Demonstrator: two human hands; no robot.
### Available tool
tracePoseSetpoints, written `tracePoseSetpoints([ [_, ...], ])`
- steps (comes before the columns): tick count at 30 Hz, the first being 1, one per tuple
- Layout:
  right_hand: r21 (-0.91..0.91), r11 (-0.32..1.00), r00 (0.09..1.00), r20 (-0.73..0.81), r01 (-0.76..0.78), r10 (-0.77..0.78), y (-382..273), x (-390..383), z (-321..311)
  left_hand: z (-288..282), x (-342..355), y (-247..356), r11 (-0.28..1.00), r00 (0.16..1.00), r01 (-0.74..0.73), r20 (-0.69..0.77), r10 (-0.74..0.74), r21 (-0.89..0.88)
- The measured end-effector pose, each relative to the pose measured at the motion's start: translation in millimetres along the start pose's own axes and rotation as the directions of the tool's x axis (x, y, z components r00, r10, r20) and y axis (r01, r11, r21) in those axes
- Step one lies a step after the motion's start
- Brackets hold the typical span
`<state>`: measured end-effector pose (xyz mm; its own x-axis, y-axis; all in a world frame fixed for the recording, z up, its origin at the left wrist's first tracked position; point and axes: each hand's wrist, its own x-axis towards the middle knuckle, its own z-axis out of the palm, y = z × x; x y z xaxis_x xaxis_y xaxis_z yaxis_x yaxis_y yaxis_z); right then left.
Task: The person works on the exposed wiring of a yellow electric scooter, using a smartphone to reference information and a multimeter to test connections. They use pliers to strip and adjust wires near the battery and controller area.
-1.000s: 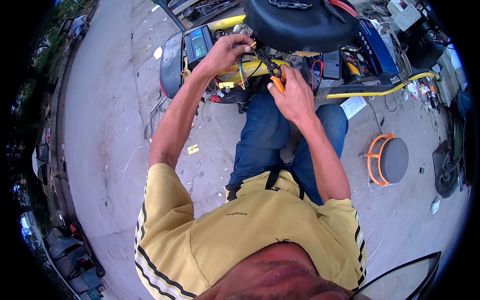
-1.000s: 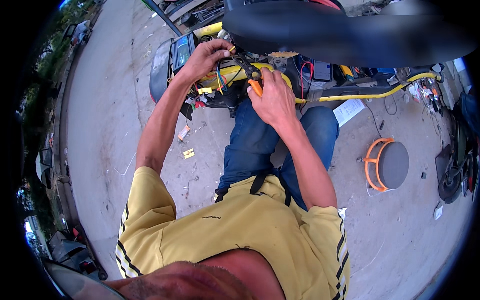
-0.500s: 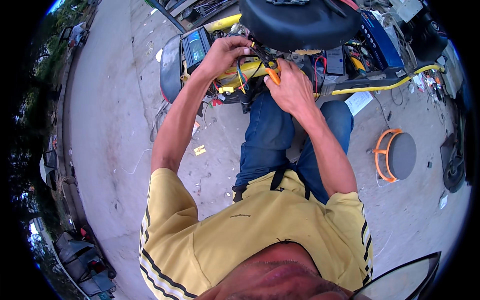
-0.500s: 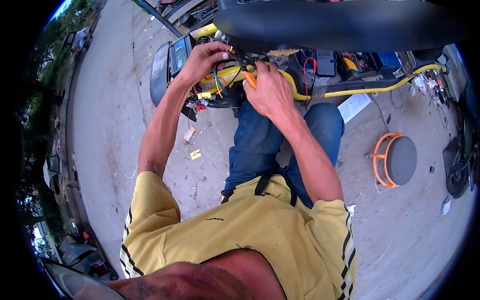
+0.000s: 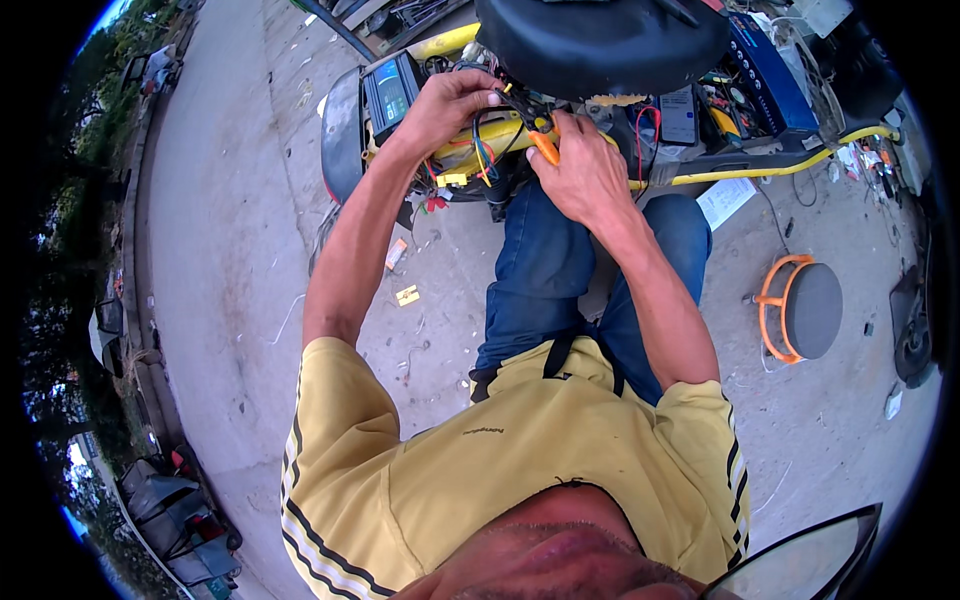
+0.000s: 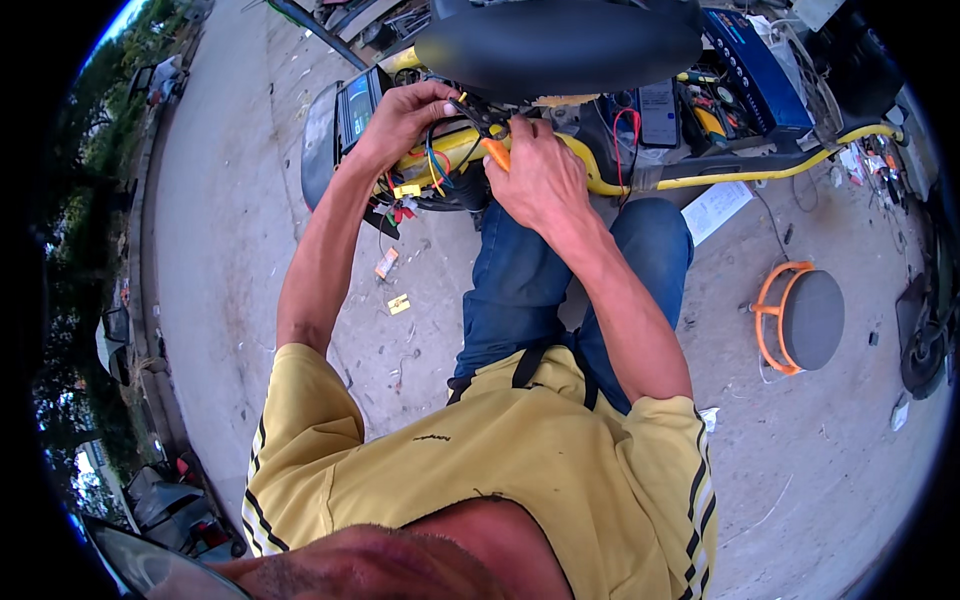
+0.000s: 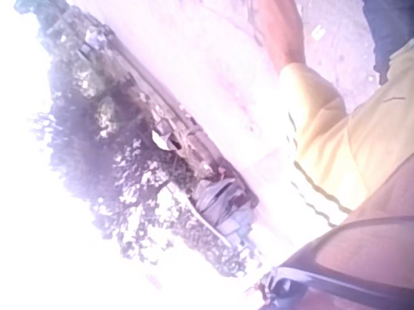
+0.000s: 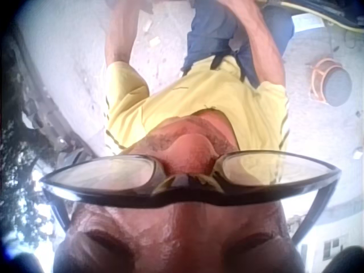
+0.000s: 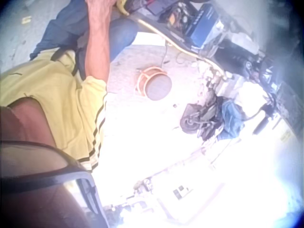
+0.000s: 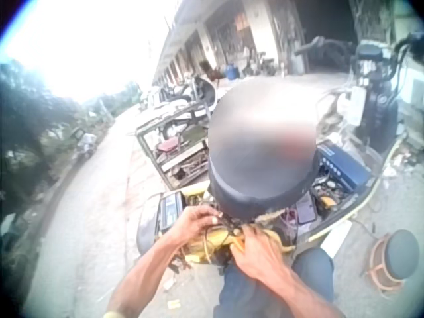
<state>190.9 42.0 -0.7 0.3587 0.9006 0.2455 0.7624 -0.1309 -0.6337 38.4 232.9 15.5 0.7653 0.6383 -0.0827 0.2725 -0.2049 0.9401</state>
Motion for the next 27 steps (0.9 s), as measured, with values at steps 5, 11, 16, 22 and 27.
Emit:
tracePoseSetpoints([
  [5, 0.025, 1.0, 1.0, 0.004, 0.002, -0.002, 0.8, 2.1, 3.2, -0.6, 2.3, -3.9, 1.0, 0.998, -0.022, 0.057, 0.021, 0.017],
  [11, 0.041, 0.999, 0.999, 0.04, -0.001, -0.001, 2.3, 4.4, 1.1, -1.4, 4.3, -6.2, 1.0, 0.997, -0.017, 0.079, 0.018, -0.006],
  [16, 0.051, 0.999, 0.999, 0.049, 0.006, -0.009, 5.0, 3.7, 0.5, -2.9, 6.5, -3.6, 0.999, 0.997, 0.015, 0.081, -0.019, 0.049],
  [22, 0.069, 0.998, 0.999, 0.051, -0.007, 0.004, 1.7, 4.5, -0.4, -2.9, 5.7, -2.9, 0.998, 0.997, 0.037, 0.067, -0.04, 0.051],
  [27, 0.101, 0.995, 1.0, 0.009, 0.02, -0.021, 4.5, 2.4, 2.6, -1.9, 6.7, -3.4, 0.992, 0.995, -0.054, 0.087, 0.045, 0.111],
])
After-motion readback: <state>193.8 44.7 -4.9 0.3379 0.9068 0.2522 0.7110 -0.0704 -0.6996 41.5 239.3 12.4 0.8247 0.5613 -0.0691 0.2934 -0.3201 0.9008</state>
